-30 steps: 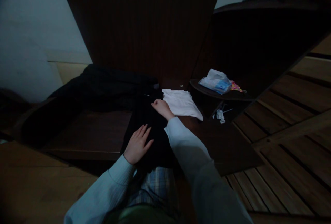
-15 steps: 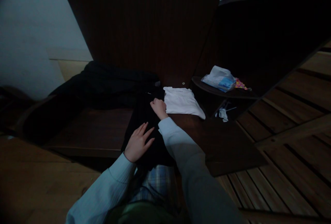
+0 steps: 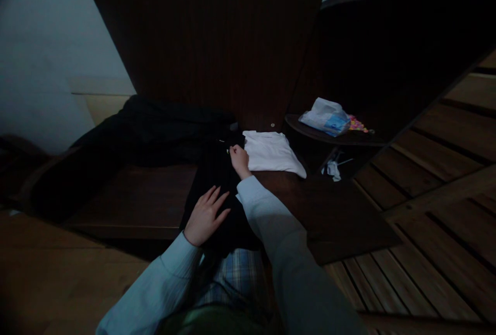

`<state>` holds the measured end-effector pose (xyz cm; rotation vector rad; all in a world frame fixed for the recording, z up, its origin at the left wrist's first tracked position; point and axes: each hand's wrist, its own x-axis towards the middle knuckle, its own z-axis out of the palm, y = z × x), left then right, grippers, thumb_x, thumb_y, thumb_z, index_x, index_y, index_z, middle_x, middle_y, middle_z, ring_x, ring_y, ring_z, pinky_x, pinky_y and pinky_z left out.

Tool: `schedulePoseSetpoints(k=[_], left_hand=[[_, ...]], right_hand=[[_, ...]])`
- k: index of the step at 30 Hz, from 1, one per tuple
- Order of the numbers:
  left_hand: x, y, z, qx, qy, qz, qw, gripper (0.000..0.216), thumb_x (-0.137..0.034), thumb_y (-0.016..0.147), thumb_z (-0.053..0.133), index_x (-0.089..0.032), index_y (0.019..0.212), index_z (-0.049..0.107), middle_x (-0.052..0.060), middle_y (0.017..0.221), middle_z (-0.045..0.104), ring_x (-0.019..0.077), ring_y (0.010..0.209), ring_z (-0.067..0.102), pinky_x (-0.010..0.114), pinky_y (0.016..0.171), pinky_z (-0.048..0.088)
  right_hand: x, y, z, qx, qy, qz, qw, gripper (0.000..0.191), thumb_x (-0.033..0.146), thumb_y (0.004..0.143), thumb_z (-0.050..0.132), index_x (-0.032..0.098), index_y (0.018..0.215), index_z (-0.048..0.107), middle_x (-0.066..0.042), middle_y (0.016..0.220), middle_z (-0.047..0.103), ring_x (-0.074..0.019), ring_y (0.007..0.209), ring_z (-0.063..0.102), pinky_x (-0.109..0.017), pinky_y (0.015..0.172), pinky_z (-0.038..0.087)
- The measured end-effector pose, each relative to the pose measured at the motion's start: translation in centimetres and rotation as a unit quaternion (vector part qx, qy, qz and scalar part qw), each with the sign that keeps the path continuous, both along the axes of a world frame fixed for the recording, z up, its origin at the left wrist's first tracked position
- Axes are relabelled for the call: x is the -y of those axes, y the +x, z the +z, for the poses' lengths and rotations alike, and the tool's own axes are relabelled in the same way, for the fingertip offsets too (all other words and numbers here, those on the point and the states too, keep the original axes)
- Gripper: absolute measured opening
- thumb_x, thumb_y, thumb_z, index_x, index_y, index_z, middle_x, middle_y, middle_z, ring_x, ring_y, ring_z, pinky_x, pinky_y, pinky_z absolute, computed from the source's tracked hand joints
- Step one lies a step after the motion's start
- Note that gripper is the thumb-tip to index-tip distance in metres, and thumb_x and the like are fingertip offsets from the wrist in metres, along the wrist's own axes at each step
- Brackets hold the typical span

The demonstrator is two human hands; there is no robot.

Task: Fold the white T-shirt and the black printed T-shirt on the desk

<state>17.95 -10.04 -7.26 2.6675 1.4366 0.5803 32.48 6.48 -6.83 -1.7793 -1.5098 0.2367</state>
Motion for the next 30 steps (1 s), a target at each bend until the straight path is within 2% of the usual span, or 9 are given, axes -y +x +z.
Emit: schedulePoseSetpoints(k=[5,8,11,14,17,20,24,28,30], left_hand=[[0.1,0.0,-0.2,0.019,-0.001,0.005,1.000,0.048,-0.036,0.084,0.045,-0.012,0.126,0.041,0.014,0.129,0.046,0.0252,0.123,0.037,0.041,0.098,0.036],[0.0,0.0,-0.4,0.037,0.004,0.019,0.999,0.053,-0.037,0.082,0.047,-0.010,0.127,0.038,0.017,0.137,0.036,0.0267,0.126,0.033,0.042,0.098,0.035],[0.0,-0.1,-0.4,0.035,0.004,0.006,0.999,0.051,-0.035,0.082,0.046,-0.012,0.127,0.038,0.015,0.142,0.028,0.0260,0.130,0.026,0.042,0.099,0.035],[0.0,0.0,-0.1,0.015,-0.016,-0.007,1.000,0.046,-0.034,0.084,0.043,-0.013,0.125,0.041,0.012,0.137,0.038,0.0243,0.127,0.032,0.043,0.099,0.034],[0.1,0.1,0.1,0.005,-0.028,-0.003,1.000,0.045,-0.035,0.084,0.043,-0.012,0.124,0.043,0.013,0.134,0.042,0.0242,0.125,0.036,0.043,0.099,0.034],[0.1,0.1,0.2,0.005,-0.027,-0.003,1.000,0.045,-0.034,0.084,0.043,-0.012,0.123,0.044,0.012,0.134,0.042,0.0239,0.125,0.036,0.043,0.099,0.034],[0.1,0.1,0.1,0.009,-0.022,-0.001,1.000,0.045,-0.035,0.084,0.043,-0.012,0.123,0.044,0.012,0.134,0.042,0.0234,0.125,0.035,0.042,0.099,0.035],[0.0,0.1,-0.1,0.006,-0.016,0.002,1.000,0.045,-0.035,0.085,0.042,-0.012,0.124,0.044,0.012,0.135,0.042,0.0232,0.125,0.035,0.042,0.100,0.034],[0.1,0.1,-0.1,0.006,-0.014,0.001,1.000,0.045,-0.035,0.085,0.042,-0.012,0.123,0.044,0.012,0.134,0.042,0.0230,0.125,0.035,0.042,0.100,0.034]], right_hand=[[-0.2,0.2,-0.3,-0.036,0.019,0.019,0.999,0.031,0.034,0.086,0.037,0.019,0.067,0.056,0.002,0.061,0.057,-0.0118,0.061,0.051,-0.021,0.057,0.032],[-0.2,0.2,-0.4,-0.055,0.025,0.042,0.997,0.034,0.033,0.088,0.031,0.019,0.074,0.059,0.002,0.062,0.058,-0.0119,0.061,0.054,-0.021,0.060,0.036],[-0.2,0.3,-0.4,-0.054,0.033,0.044,0.997,0.030,0.025,0.087,0.031,0.019,0.084,0.061,0.000,0.073,0.063,-0.0129,0.071,0.057,-0.022,0.066,0.040],[-0.1,0.2,-0.2,0.005,0.044,0.062,0.997,0.027,0.015,0.082,0.037,0.018,0.091,0.062,-0.003,0.092,0.065,-0.0144,0.087,0.057,-0.025,0.078,0.040],[0.2,-0.2,0.0,0.095,0.022,0.095,0.991,0.027,0.014,0.081,0.041,0.016,0.096,0.063,-0.005,0.103,0.064,-0.0167,0.099,0.052,-0.027,0.088,0.037],[0.6,-0.6,0.1,0.167,-0.019,0.116,0.979,0.030,0.021,0.085,0.038,0.014,0.103,0.061,-0.008,0.110,0.062,-0.0197,0.105,0.050,-0.030,0.090,0.037],[1.2,-1.2,0.0,0.232,-0.037,0.127,0.964,0.038,0.029,0.088,0.036,0.010,0.114,0.054,-0.012,0.119,0.056,-0.0231,0.112,0.045,-0.035,0.091,0.036],[1.8,-1.5,0.1,0.246,-0.032,0.117,0.962,0.042,0.031,0.087,0.037,0.006,0.118,0.050,-0.016,0.122,0.052,-0.0241,0.113,0.044,-0.035,0.092,0.035],[2.1,-1.6,0.4,0.242,-0.004,0.122,0.962,0.039,0.029,0.087,0.036,0.007,0.116,0.051,-0.015,0.119,0.054,-0.0233,0.109,0.046,-0.035,0.091,0.035]])
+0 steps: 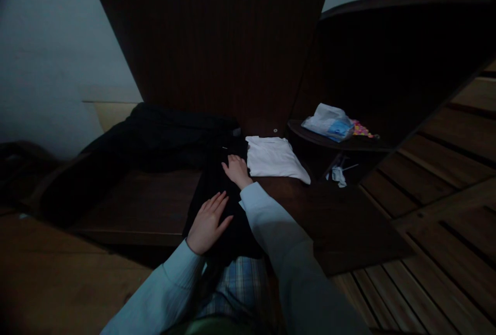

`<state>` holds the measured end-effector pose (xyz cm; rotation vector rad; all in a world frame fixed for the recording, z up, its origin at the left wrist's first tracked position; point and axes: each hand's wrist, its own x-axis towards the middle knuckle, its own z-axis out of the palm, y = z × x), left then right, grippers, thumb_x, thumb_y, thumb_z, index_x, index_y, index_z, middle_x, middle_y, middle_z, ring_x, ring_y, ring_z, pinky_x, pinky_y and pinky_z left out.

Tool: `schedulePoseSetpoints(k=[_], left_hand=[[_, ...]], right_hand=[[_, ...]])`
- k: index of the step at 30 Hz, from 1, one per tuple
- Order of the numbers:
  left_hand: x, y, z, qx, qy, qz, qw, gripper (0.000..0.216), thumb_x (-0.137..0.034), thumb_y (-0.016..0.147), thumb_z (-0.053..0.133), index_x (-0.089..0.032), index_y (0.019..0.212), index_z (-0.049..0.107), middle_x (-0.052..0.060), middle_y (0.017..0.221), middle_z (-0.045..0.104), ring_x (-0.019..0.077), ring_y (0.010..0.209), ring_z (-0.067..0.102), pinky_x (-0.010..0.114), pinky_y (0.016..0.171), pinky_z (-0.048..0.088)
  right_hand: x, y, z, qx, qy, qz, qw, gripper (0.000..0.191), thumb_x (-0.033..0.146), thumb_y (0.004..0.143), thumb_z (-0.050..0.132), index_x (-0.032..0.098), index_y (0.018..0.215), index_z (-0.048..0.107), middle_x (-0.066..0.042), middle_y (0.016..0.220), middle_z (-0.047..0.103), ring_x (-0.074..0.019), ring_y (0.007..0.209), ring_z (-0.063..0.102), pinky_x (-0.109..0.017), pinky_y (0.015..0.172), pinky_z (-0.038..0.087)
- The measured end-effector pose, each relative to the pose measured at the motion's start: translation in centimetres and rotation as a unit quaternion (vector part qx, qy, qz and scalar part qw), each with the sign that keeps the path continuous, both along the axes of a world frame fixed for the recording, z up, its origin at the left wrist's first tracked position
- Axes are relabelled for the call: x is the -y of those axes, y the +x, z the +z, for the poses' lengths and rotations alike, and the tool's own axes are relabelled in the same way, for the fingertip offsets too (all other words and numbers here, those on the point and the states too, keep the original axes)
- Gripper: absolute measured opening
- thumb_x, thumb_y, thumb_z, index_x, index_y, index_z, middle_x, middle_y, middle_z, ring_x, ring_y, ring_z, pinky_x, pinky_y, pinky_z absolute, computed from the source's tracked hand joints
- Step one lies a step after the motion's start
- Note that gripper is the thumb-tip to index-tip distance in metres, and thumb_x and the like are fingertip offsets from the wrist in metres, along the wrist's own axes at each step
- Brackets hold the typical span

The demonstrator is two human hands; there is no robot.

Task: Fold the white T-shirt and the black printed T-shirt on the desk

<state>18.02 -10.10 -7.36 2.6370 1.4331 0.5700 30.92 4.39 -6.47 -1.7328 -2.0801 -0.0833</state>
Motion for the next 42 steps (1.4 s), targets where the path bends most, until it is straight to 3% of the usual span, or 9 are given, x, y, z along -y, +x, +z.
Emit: schedulePoseSetpoints(k=[6,13,21,26,29,32,35,38,42], left_hand=[[0.1,0.0,0.2,-0.006,-0.010,0.000,1.000,0.045,-0.035,0.085,0.042,-0.012,0.124,0.043,0.012,0.135,0.041,0.0229,0.126,0.034,0.041,0.100,0.033],[0.2,0.0,0.1,-0.004,-0.011,0.000,1.000,0.046,-0.035,0.085,0.042,-0.013,0.125,0.042,0.012,0.136,0.040,0.0232,0.127,0.033,0.043,0.100,0.033],[0.2,-0.2,0.2,0.001,-0.020,-0.007,1.000,0.048,-0.036,0.085,0.042,-0.012,0.126,0.041,0.013,0.136,0.039,0.0238,0.127,0.032,0.043,0.101,0.032],[0.1,-0.3,0.2,0.006,-0.021,-0.026,0.999,0.059,-0.044,0.082,0.045,-0.012,0.130,0.034,0.015,0.137,0.038,0.0246,0.128,0.030,0.045,0.101,0.031],[0.3,-0.6,0.2,0.006,-0.015,-0.027,1.000,0.055,-0.043,0.083,0.044,-0.012,0.129,0.037,0.014,0.136,0.039,0.0242,0.128,0.031,0.045,0.101,0.031],[0.7,-1.2,0.2,0.003,-0.006,-0.033,0.999,0.047,-0.038,0.085,0.042,-0.014,0.125,0.042,0.012,0.135,0.041,0.0234,0.126,0.033,0.043,0.101,0.032],[0.8,-2.4,0.3,0.010,-0.003,-0.045,0.999,0.045,-0.036,0.086,0.040,-0.015,0.125,0.042,0.011,0.134,0.043,0.0215,0.125,0.037,0.040,0.099,0.035],[0.3,-4.1,-0.1,0.024,0.009,0.012,1.000,0.043,-0.033,0.087,0.037,-0.015,0.126,0.041,0.011,0.132,0.045,0.0217,0.123,0.039,0.040,0.097,0.037],[-0.1,-6.7,-0.9,0.039,0.032,0.098,0.994,0.039,-0.031,0.086,0.038,-0.014,0.121,0.046,0.013,0.130,0.047,0.0264,0.121,0.041,0.045,0.096,0.037]], right_hand=[[1.0,-0.8,0.8,0.024,0.056,0.126,0.990,0.028,0.021,0.087,0.035,0.016,0.106,0.055,-0.008,0.105,0.058,-0.0174,0.097,0.050,-0.028,0.083,0.040],[1.2,-1.3,1.2,0.060,-0.030,0.009,0.998,0.022,0.018,0.085,0.034,0.014,0.098,0.052,-0.011,0.099,0.057,-0.0197,0.088,0.054,-0.029,0.073,0.043],[1.0,-1.3,1.2,0.050,-0.058,0.011,0.997,0.025,0.019,0.086,0.032,0.014,0.098,0.054,-0.013,0.102,0.058,-0.0212,0.094,0.055,-0.030,0.077,0.042],[1.1,-0.9,1.7,-0.029,-0.103,0.016,0.994,0.020,0.024,0.084,0.044,0.014,0.096,0.057,-0.010,0.098,0.059,-0.0185,0.090,0.057,-0.028,0.078,0.043],[3.4,0.0,1.5,-0.078,-0.114,0.065,0.988,0.032,0.029,0.081,0.051,0.013,0.108,0.054,-0.011,0.107,0.057,-0.0174,0.099,0.055,-0.028,0.086,0.042],[8.0,1.3,0.3,-0.074,-0.087,0.108,0.988,0.047,0.032,0.080,0.052,0.013,0.122,0.045,-0.014,0.129,0.044,-0.0204,0.121,0.040,-0.033,0.098,0.034],[13.0,2.9,-1.3,-0.045,-0.082,0.119,0.988,0.048,0.037,0.083,0.045,0.017,0.127,0.043,-0.013,0.136,0.038,-0.0215,0.127,0.032,-0.039,0.102,0.029],[16.3,4.3,-2.1,-0.015,-0.072,0.103,0.992,0.051,0.041,0.084,0.042,0.021,0.131,0.037,-0.010,0.138,0.036,-0.0211,0.129,0.028,-0.043,0.104,0.026],[17.5,5.1,-2.0,-0.002,-0.056,0.082,0.995,0.050,0.041,0.086,0.038,0.021,0.132,0.037,-0.009,0.137,0.037,-0.0202,0.129,0.029,-0.044,0.104,0.027]])
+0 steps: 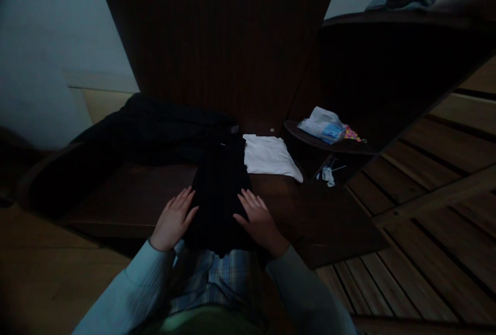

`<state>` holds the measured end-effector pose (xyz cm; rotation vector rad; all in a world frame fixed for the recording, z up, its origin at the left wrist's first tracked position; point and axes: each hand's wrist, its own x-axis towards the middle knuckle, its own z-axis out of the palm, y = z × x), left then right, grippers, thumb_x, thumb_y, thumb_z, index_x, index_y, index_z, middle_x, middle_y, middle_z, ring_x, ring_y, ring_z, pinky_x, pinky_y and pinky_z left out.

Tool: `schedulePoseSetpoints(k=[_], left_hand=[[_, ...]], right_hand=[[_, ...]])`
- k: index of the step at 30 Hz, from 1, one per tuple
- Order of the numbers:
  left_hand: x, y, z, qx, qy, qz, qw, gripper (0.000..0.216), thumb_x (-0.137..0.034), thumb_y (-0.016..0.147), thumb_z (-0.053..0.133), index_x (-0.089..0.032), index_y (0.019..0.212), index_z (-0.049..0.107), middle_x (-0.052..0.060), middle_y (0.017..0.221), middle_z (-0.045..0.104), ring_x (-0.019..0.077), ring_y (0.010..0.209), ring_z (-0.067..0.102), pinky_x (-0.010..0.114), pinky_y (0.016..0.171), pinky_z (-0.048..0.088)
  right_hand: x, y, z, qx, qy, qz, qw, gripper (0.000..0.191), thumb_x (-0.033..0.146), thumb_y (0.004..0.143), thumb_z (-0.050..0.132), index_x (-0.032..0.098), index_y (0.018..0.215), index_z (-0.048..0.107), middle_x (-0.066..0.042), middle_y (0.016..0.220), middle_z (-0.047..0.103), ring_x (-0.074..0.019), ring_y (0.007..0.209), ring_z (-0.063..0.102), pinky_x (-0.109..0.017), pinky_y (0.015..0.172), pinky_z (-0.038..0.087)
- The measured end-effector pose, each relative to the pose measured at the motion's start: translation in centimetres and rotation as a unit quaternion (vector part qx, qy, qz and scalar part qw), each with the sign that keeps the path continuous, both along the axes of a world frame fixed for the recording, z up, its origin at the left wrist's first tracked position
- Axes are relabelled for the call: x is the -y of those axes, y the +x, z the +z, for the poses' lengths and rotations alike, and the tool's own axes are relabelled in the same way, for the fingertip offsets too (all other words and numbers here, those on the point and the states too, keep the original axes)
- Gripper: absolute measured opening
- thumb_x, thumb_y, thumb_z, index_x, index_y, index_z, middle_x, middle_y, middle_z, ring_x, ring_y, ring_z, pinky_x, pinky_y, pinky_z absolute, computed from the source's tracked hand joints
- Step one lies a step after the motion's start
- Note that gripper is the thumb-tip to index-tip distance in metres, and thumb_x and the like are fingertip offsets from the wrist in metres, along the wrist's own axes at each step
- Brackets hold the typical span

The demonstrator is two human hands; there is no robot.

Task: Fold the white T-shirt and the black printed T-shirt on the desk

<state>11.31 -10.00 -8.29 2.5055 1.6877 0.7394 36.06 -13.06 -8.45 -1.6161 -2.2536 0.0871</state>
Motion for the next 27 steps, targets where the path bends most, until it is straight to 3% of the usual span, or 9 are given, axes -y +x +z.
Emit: schedulePoseSetpoints(k=[5,9,19,27], left_hand=[[1.7,-2.1,-0.2,0.092,0.033,0.032,0.995,0.023,-0.034,0.083,0.042,-0.018,0.093,0.056,0.012,0.113,0.059,0.0243,0.108,0.053,0.042,0.089,0.043],[2.9,-2.1,0.2,0.145,0.025,0.041,0.988,0.015,-0.030,0.080,0.046,-0.020,0.072,0.053,0.010,0.105,0.062,0.0237,0.101,0.055,0.043,0.087,0.043],[3.5,-2.5,0.2,0.220,0.019,0.030,0.975,0.018,-0.031,0.082,0.043,-0.020,0.073,0.055,0.009,0.105,0.062,0.0214,0.099,0.056,0.041,0.087,0.044],[4.0,-2.6,-0.3,0.199,0.047,0.048,0.978,0.015,-0.030,0.081,0.046,-0.020,0.075,0.055,0.008,0.104,0.061,0.0224,0.099,0.055,0.042,0.087,0.044]], right_hand=[[-0.2,-0.2,0.0,-0.002,0.005,-0.013,1.000,0.050,0.042,0.085,0.038,0.023,0.131,0.037,-0.007,0.137,0.038,-0.0205,0.128,0.030,-0.044,0.104,0.027],[0.0,-0.3,0.0,-0.003,0.001,-0.010,1.000,0.050,0.043,0.086,0.037,0.021,0.131,0.037,-0.007,0.138,0.037,-0.0199,0.129,0.029,-0.043,0.104,0.027],[-0.1,-0.2,-0.1,-0.001,0.008,-0.016,1.000,0.050,0.042,0.085,0.040,0.025,0.132,0.036,-0.006,0.137,0.038,-0.0199,0.128,0.031,-0.044,0.104,0.028],[0.0,-0.3,0.1,-0.010,0.011,-0.012,1.000,0.050,0.043,0.086,0.038,0.024,0.131,0.038,-0.006,0.137,0.039,-0.0199,0.128,0.031,-0.043,0.104,0.027]])
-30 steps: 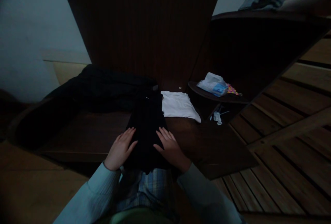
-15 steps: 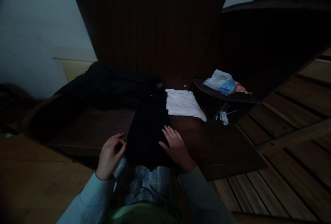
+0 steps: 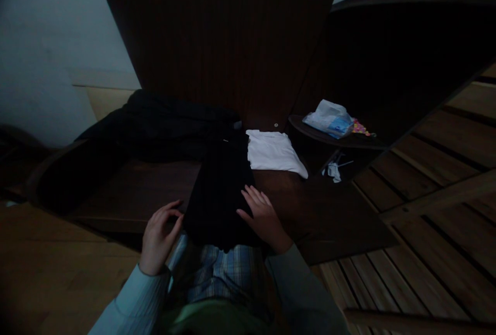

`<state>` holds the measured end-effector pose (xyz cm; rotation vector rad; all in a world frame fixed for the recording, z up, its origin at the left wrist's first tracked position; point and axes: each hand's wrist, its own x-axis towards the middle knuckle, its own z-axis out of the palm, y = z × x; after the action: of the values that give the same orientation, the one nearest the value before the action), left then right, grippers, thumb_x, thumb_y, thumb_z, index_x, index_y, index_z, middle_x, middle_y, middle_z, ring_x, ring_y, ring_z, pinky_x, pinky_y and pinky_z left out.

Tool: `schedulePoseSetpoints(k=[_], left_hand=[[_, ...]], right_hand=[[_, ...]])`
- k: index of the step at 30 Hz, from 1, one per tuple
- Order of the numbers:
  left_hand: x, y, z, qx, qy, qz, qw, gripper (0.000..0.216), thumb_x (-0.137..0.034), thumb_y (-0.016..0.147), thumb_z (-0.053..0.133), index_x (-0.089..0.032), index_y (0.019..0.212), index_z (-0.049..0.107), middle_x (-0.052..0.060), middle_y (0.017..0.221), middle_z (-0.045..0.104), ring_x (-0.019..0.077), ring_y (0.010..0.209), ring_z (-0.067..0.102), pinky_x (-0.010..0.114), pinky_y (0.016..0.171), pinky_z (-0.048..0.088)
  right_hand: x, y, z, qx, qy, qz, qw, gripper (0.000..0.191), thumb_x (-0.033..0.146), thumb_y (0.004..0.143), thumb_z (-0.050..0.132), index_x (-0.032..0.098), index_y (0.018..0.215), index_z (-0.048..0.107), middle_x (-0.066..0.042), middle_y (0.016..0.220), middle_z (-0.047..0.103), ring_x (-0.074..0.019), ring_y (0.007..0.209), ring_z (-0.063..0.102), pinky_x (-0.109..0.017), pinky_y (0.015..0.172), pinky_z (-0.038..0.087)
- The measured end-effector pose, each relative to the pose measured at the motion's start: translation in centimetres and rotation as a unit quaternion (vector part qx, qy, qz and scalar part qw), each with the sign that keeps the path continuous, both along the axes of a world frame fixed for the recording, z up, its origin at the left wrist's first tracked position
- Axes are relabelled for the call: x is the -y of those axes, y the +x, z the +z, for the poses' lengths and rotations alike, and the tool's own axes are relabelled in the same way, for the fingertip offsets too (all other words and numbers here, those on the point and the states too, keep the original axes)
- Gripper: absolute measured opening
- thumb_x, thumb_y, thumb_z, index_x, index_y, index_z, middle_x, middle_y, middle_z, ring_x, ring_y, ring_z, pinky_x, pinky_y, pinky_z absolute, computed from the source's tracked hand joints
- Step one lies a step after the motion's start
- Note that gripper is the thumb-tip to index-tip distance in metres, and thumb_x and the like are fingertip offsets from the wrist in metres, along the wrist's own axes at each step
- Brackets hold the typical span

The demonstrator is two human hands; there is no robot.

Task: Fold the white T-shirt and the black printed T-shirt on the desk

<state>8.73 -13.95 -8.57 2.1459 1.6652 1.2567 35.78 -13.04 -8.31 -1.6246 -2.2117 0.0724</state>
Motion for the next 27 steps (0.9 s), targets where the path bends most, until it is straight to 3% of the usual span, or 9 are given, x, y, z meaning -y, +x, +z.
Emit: schedulePoseSetpoints(k=[7,15,27], left_hand=[[0.43,-0.35,-0.10,-0.047,-0.003,-0.083,0.995,0.013,-0.029,0.080,0.050,-0.023,0.086,0.061,0.006,0.115,0.057,0.0222,0.106,0.052,0.040,0.089,0.044],[0.36,-0.33,0.08,-0.055,-0.007,-0.095,0.994,0.013,-0.026,0.080,0.048,-0.021,0.075,0.059,0.007,0.110,0.060,0.0219,0.102,0.055,0.039,0.086,0.044],[0.40,-0.52,-0.01,-0.046,0.004,-0.111,0.993,0.010,-0.021,0.078,0.049,-0.021,0.075,0.058,0.008,0.110,0.061,0.0216,0.102,0.054,0.040,0.085,0.043]], right_hand=[[-0.08,0.11,-0.19,0.000,-0.002,0.001,1.000,0.050,0.045,0.085,0.038,0.023,0.130,0.039,-0.006,0.136,0.039,-0.0202,0.128,0.031,-0.043,0.104,0.026],[0.00,-0.03,0.09,-0.002,0.001,-0.001,1.000,0.048,0.043,0.086,0.037,0.022,0.129,0.040,-0.007,0.136,0.040,-0.0207,0.127,0.032,-0.044,0.104,0.027],[-0.04,0.20,-0.04,-0.007,0.000,0.007,1.000,0.050,0.046,0.086,0.036,0.021,0.129,0.040,-0.006,0.136,0.039,-0.0212,0.128,0.032,-0.044,0.104,0.027]])
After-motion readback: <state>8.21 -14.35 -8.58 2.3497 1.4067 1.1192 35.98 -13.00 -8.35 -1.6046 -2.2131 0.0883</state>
